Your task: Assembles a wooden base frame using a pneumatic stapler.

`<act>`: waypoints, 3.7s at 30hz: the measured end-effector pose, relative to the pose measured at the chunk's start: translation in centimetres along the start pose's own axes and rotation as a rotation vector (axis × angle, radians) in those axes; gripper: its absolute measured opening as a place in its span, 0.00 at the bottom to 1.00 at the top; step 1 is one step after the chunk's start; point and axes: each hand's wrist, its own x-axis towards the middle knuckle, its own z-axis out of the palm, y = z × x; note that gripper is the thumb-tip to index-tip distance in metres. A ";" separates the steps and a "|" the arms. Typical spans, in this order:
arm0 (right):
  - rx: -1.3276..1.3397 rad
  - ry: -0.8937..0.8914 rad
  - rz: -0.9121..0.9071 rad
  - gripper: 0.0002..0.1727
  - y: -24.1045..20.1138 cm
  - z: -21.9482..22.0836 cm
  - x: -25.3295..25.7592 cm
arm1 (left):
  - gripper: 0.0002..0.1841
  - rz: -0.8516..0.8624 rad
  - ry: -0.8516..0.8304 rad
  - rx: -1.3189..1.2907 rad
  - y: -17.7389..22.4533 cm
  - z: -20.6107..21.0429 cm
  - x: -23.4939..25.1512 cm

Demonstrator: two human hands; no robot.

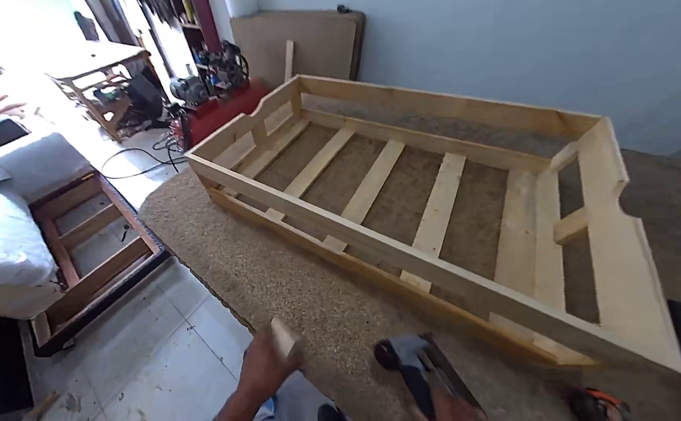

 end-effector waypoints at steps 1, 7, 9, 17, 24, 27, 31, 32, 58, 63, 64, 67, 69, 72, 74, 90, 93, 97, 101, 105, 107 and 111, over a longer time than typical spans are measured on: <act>-0.026 0.001 -0.019 0.35 -1.2 1.8 2.1 | 0.63 0.027 -0.037 0.060 1.2 -0.7 2.8; -0.184 0.241 0.060 0.30 -6.7 9.0 10.2 | 0.64 0.105 -0.234 0.247 3.4 -4.8 15.2; -0.159 0.255 0.169 0.32 -8.0 9.7 10.7 | 0.66 0.121 -0.283 0.227 3.0 -7.2 16.8; 0.395 0.219 0.295 0.32 -22.0 7.4 12.6 | 0.60 -0.004 -1.371 -1.211 -0.8 -14.7 21.6; 0.314 -0.033 0.226 0.48 -25.5 8.1 19.9 | 0.35 0.170 -0.729 -0.367 -1.2 -14.7 24.5; 0.165 -0.181 0.112 0.59 -24.8 9.4 21.6 | 0.59 0.169 -0.564 0.295 -1.1 -13.4 24.2; 0.186 -0.120 0.127 0.52 -24.7 8.3 22.2 | 0.62 0.247 -0.602 0.452 -1.4 -13.3 21.5; 0.206 -0.075 0.142 0.51 -25.0 7.5 22.1 | 0.59 0.276 -0.606 0.422 -1.4 -13.5 21.5; 0.372 0.247 0.188 0.22 -33.1 1.7 33.6 | 0.16 0.682 -0.384 -0.112 3.5 -18.2 36.6; 0.328 0.232 0.170 0.23 -33.0 1.2 34.0 | 0.13 0.645 -0.462 -0.163 4.8 -18.2 37.7; 0.327 0.235 0.164 0.22 -32.9 1.2 34.1 | 0.15 0.634 -0.494 -0.125 5.3 -18.5 37.7; 0.336 0.287 0.153 0.21 -33.0 1.5 34.3 | 0.23 0.592 -0.588 0.133 7.1 -19.1 37.5; 0.332 0.305 0.153 0.20 -33.0 1.5 34.4 | 0.22 0.598 -0.581 0.185 7.6 -18.9 37.4; 0.425 0.260 0.240 0.23 -32.7 1.0 33.3 | 0.21 0.621 -0.576 0.170 7.1 -18.4 37.9; 0.477 0.277 0.336 0.27 -31.1 1.4 30.8 | 0.21 0.637 -0.568 0.192 6.9 -18.2 38.2; 0.102 0.070 0.755 0.56 -12.9 9.7 15.2 | 0.18 0.650 -0.531 0.150 6.1 -18.1 37.5; 0.231 -0.138 0.742 0.58 -14.8 7.2 15.7 | 0.20 0.639 -0.521 0.173 5.7 -17.7 37.8; 0.727 -0.181 0.562 0.46 -21.0 4.1 15.5 | 0.24 0.626 -0.546 0.231 6.2 -18.4 37.8; 1.495 -0.321 0.309 0.30 -25.9 3.9 16.7 | 0.22 0.687 -0.529 0.240 5.9 -18.9 37.8; 1.473 -0.401 0.151 0.28 -31.3 1.1 19.1 | 0.23 0.677 -0.518 0.225 4.9 -18.1 38.8; 1.054 -0.323 0.143 0.30 -34.2 -1.7 19.9 | 0.24 0.664 -0.527 0.220 4.6 -17.9 39.3; 0.170 -0.289 0.173 0.44 -39.5 -5.5 21.4 | 0.25 0.705 -0.522 0.245 3.9 -17.1 40.3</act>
